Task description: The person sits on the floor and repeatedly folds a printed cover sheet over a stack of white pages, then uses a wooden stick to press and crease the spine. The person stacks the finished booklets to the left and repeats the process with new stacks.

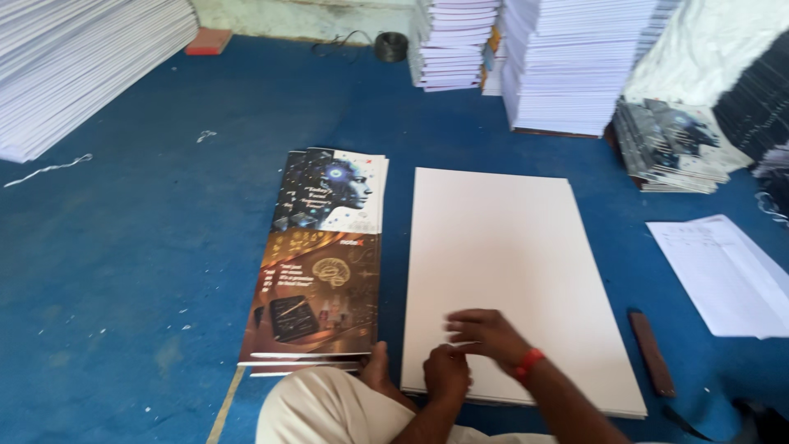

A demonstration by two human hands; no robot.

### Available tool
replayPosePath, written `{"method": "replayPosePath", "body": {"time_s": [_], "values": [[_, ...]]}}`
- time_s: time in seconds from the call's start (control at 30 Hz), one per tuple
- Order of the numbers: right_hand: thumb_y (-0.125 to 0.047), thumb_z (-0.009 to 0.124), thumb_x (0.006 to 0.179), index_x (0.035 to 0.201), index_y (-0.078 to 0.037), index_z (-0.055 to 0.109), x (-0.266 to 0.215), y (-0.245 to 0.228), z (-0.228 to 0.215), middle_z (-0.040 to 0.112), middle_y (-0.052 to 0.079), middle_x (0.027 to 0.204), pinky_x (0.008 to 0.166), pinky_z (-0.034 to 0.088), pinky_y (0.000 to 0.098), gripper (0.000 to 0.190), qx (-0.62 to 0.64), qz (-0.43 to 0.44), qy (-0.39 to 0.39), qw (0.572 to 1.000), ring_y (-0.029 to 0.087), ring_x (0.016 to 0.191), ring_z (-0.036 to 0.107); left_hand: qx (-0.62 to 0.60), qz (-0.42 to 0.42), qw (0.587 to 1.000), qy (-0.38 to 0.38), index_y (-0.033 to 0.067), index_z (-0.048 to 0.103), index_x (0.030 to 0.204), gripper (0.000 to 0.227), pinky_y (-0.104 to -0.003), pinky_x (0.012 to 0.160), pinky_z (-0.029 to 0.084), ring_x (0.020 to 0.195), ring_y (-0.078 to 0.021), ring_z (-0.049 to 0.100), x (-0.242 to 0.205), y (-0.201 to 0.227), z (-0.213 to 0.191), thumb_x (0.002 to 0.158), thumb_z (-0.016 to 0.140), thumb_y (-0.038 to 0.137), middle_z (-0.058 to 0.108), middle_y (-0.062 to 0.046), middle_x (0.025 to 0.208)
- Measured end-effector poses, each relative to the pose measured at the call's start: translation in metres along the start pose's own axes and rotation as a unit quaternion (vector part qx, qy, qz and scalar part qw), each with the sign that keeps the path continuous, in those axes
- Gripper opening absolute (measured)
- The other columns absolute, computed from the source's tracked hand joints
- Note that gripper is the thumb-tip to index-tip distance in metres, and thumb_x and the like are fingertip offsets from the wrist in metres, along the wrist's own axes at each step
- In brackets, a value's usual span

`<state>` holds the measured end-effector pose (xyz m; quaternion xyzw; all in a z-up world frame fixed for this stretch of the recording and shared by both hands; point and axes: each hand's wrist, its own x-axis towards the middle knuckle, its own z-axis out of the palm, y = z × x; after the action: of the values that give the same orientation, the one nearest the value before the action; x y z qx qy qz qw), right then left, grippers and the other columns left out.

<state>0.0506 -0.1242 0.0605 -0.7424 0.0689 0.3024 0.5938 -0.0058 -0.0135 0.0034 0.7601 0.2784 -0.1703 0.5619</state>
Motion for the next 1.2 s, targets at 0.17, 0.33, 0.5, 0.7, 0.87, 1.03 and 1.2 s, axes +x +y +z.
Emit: {"method": "replayPosePath", "body": {"time_s": [0.17,0.33,0.5,0.7,0.87,1.03,1.2], "values": [[-0.017,0.065,0.098,0.129,-0.011,0.073,-0.025,0.090,-0.146,0.077,0.013,0.119,0.086,0.068,0.0380,0.033,-0.174,0.094,0.221,0.955,0.023,0.101,0.076,0.172,0.065,0.983,0.024,0.0097,0.070,0.108,0.022,-0.039,0.094,0.056,0.109,-0.0261,0.070,-0.017,0.011,-0.011,0.100,0.054,0.023,0.073,-0.011,0.115],[-0.009,0.078,0.082,0.116,-0.017,0.083,-0.061,0.144,-0.212,0.033,0.000,0.177,0.117,0.044,0.0410,0.035,-0.399,0.021,0.412,0.819,0.022,0.129,0.063,0.326,0.257,0.902,0.117,0.0103,0.059,0.138,0.046,-0.047,0.122,0.033,0.146,-0.0341,0.038,-0.005,-0.002,-0.004,0.095,0.062,0.029,0.044,-0.019,0.154],[-0.027,0.074,0.083,0.140,-0.009,0.065,-0.024,0.187,-0.230,0.063,0.011,0.145,0.116,0.042,0.0396,0.059,-0.308,0.150,0.408,0.846,0.029,0.133,0.059,0.467,0.134,0.874,0.000,0.0203,0.022,0.161,0.088,-0.066,0.124,0.008,0.158,-0.0405,-0.003,-0.016,0.001,-0.013,0.095,0.065,0.057,0.001,-0.016,0.171],[-0.023,0.070,0.083,0.134,-0.006,0.071,-0.027,0.186,-0.225,0.071,0.020,0.134,0.110,0.051,0.0366,0.054,-0.297,0.117,0.412,0.853,0.033,0.125,0.068,0.516,0.110,0.847,-0.053,0.0275,0.006,0.167,0.112,-0.070,0.123,0.000,0.159,-0.0408,-0.015,-0.020,0.006,-0.018,0.086,0.070,0.070,-0.011,-0.016,0.174],[-0.009,0.080,0.076,0.126,-0.007,0.076,-0.066,0.130,-0.200,0.067,0.016,0.138,0.114,0.047,0.0362,0.050,-0.285,0.106,0.462,0.833,0.031,0.126,0.065,0.519,0.133,0.842,-0.061,0.0274,0.005,0.167,0.116,-0.073,0.122,-0.002,0.159,-0.0412,-0.017,-0.020,0.004,-0.017,0.083,0.070,0.074,-0.012,-0.018,0.173],[-0.014,0.094,0.069,0.148,-0.022,0.060,-0.085,0.094,-0.185,0.069,0.013,0.134,0.102,0.052,0.0423,0.087,-0.271,0.086,0.516,0.808,0.032,0.119,0.067,0.522,0.143,0.838,-0.068,0.0275,0.006,0.166,0.115,-0.073,0.122,-0.003,0.158,-0.0412,-0.018,-0.023,0.005,-0.018,0.083,0.070,0.075,-0.011,-0.018,0.173],[-0.022,0.091,0.079,0.123,-0.011,0.079,-0.095,0.089,-0.189,0.079,0.017,0.115,0.095,0.061,0.0400,0.047,-0.194,0.138,0.504,0.830,0.031,0.102,0.077,0.491,0.173,0.853,-0.021,0.0218,0.016,0.164,0.104,-0.068,0.124,0.002,0.159,-0.0390,-0.010,-0.024,0.005,-0.014,0.087,0.070,0.067,-0.002,-0.018,0.172]]}}
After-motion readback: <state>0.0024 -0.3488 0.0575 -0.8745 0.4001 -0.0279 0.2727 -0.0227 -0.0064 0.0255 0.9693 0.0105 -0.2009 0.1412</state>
